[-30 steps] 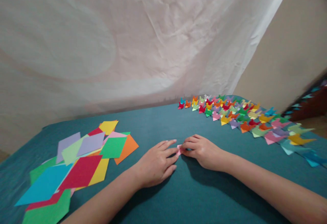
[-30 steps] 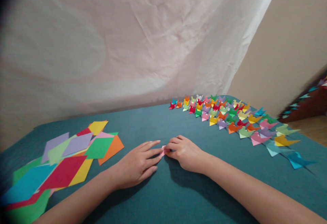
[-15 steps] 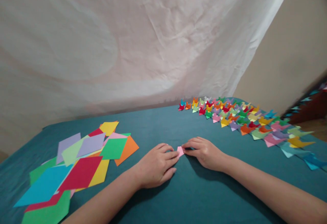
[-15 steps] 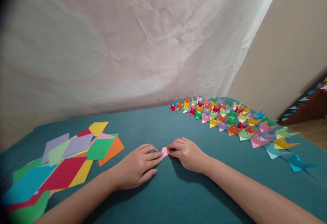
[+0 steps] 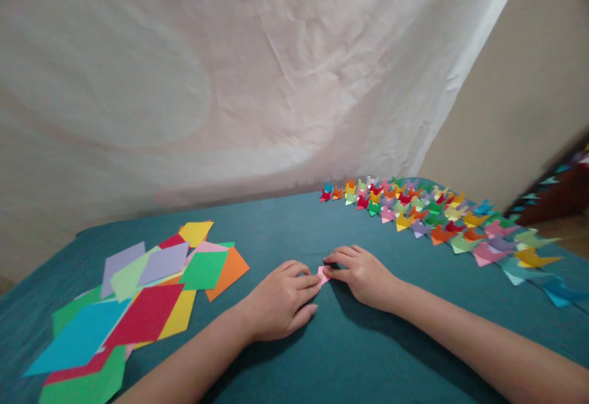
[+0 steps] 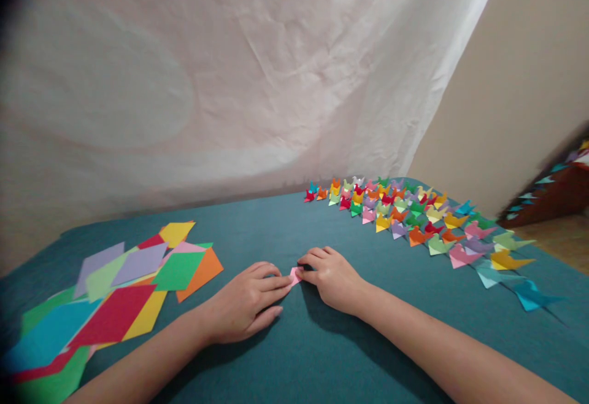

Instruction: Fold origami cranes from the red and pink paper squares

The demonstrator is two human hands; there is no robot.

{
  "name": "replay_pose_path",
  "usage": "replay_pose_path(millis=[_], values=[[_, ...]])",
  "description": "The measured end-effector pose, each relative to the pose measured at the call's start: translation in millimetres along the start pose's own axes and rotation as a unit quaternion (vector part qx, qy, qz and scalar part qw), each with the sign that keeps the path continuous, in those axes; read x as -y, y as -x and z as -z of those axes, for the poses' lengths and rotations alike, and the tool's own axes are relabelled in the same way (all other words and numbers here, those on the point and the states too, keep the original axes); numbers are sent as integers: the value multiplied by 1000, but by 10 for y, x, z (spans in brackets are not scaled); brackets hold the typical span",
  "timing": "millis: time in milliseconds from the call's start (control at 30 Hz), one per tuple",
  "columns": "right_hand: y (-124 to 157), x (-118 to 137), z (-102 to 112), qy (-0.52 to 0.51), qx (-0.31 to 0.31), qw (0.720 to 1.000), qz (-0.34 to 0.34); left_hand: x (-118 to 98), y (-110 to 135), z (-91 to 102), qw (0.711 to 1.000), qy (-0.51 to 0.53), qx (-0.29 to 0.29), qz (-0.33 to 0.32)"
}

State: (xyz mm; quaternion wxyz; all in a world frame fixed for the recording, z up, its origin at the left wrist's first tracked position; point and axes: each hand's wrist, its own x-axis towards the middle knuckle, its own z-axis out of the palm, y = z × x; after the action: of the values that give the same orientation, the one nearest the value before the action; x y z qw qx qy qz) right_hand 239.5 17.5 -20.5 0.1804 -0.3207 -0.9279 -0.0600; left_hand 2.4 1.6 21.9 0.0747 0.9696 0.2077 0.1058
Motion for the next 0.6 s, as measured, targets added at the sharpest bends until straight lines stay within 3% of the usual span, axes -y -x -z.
replay_pose_path(millis=[600], values=[[-17, 39, 21, -13, 38, 999, -35, -3, -4, -40, 1000, -1, -8, 11]])
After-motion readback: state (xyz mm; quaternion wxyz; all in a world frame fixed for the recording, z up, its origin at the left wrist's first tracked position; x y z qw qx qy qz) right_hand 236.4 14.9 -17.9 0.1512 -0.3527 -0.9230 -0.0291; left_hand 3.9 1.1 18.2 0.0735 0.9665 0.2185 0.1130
